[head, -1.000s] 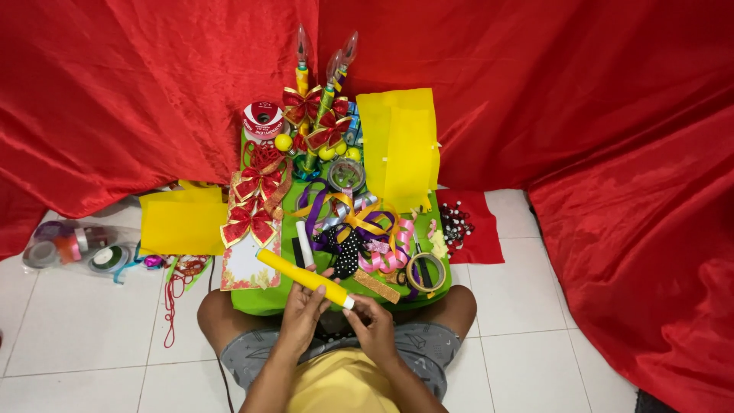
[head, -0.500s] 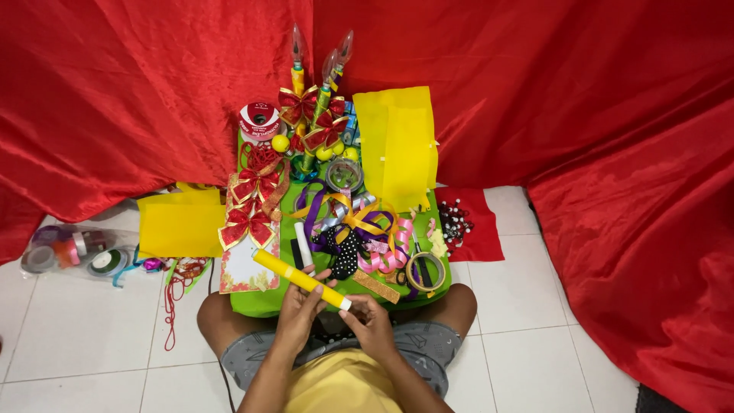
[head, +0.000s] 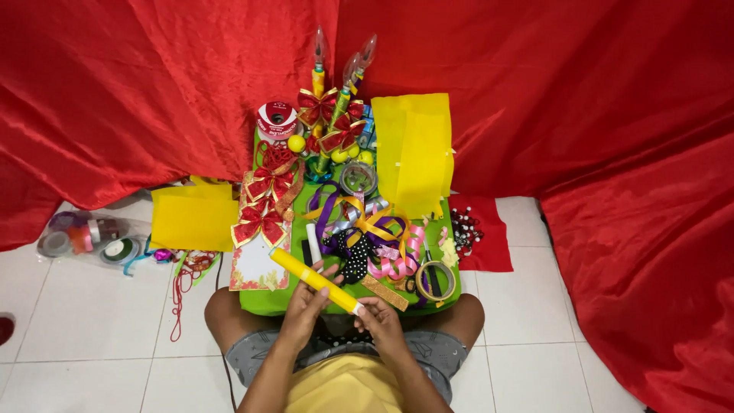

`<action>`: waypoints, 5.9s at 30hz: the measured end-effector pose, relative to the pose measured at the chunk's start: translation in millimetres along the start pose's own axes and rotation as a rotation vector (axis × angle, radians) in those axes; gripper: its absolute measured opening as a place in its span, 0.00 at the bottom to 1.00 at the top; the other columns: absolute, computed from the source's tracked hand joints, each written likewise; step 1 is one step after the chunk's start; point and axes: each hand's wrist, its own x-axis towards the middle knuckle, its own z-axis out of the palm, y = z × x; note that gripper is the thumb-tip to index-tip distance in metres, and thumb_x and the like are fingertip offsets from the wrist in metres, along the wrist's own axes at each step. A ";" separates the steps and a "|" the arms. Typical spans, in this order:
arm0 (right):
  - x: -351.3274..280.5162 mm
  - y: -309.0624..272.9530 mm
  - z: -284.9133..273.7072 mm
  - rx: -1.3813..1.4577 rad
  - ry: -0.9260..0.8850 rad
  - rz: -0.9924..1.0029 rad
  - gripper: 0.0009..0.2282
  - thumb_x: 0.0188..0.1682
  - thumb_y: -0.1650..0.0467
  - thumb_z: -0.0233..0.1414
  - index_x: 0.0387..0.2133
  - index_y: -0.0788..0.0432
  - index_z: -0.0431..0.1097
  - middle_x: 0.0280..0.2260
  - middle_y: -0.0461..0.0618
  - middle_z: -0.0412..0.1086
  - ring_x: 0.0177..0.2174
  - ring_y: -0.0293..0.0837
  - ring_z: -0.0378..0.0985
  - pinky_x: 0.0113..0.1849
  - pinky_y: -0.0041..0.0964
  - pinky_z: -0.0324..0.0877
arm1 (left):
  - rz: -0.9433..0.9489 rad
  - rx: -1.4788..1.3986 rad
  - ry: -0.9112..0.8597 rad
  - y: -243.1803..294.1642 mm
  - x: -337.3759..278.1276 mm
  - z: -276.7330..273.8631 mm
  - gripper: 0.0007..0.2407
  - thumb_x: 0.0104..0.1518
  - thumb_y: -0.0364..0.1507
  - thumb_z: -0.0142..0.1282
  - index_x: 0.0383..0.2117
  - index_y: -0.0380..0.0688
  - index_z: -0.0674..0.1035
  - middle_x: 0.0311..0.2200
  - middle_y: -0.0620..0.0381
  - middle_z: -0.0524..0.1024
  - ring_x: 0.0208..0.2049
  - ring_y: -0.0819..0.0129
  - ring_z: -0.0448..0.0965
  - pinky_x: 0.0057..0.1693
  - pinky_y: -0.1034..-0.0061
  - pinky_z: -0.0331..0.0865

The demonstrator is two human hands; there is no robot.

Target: The person sits on the floor and wraps a yellow cylindrical object with tape. They then pick up a roll of yellow tape and continue to wrap the cylinder, securing the tape around it.

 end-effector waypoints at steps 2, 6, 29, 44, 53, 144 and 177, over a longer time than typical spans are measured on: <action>3.0 5.6 -3.2 0.013 0.000 -0.004 0.10 0.50 0.71 0.58 0.42 0.64 0.74 0.30 0.55 0.76 0.26 0.42 0.76 0.29 0.33 0.70 | 0.026 -0.094 0.000 -3.0 3.5 -10.6 0.29 0.60 0.32 0.53 0.69 0.46 0.60 0.65 0.47 0.69 0.62 0.54 0.75 0.58 0.59 0.73; 0.8 3.4 -2.6 0.038 -0.017 -0.014 0.10 0.50 0.71 0.58 0.43 0.64 0.74 0.30 0.54 0.76 0.26 0.42 0.76 0.29 0.34 0.70 | 0.075 -0.255 0.065 -0.9 4.8 -21.9 0.27 0.61 0.31 0.50 0.68 0.43 0.61 0.63 0.45 0.71 0.59 0.48 0.75 0.55 0.54 0.74; 2.1 5.6 -4.7 -0.179 -0.061 -0.028 0.13 0.51 0.69 0.57 0.47 0.60 0.72 0.37 0.52 0.78 0.31 0.40 0.81 0.33 0.32 0.75 | -0.018 -0.182 0.148 -43.4 16.2 -22.6 0.21 0.57 0.24 0.58 0.58 0.41 0.68 0.50 0.40 0.80 0.48 0.50 0.83 0.50 0.60 0.80; 16.6 -18.8 -13.2 -0.878 -0.149 -0.428 0.15 0.54 0.67 0.53 0.52 0.59 0.71 0.54 0.51 0.68 0.48 0.48 0.76 0.46 0.42 0.75 | 0.167 -0.270 0.324 -56.6 50.0 -68.9 0.15 0.61 0.24 0.57 0.54 0.42 0.70 0.44 0.43 0.80 0.45 0.52 0.84 0.49 0.67 0.80; 57.7 22.3 19.1 -0.460 -0.126 -0.352 0.18 0.50 0.72 0.61 0.53 0.62 0.69 0.42 0.61 0.76 0.37 0.51 0.82 0.35 0.42 0.77 | 0.225 -0.174 0.332 -53.6 48.9 -60.7 0.13 0.65 0.25 0.54 0.52 0.39 0.67 0.47 0.43 0.80 0.47 0.54 0.84 0.49 0.68 0.82; 20.0 -224.6 12.5 -0.654 -0.484 -0.748 0.10 0.49 0.75 0.59 0.44 0.59 0.72 0.46 0.56 0.74 0.48 0.51 0.80 0.48 0.40 0.82 | 0.578 1.270 -0.054 26.3 -10.7 -74.3 0.25 0.59 0.23 0.54 0.66 0.52 0.67 0.56 0.51 0.77 0.54 0.52 0.77 0.52 0.58 0.74; 20.5 -226.0 3.8 -1.217 -0.412 -0.504 0.17 0.56 0.57 0.43 0.45 0.52 0.72 0.37 0.46 0.77 0.32 0.45 0.78 0.33 0.42 0.69 | 0.628 1.412 -0.114 30.4 -29.6 -46.1 0.26 0.57 0.19 0.53 0.64 0.49 0.69 0.43 0.52 0.79 0.39 0.54 0.77 0.41 0.60 0.71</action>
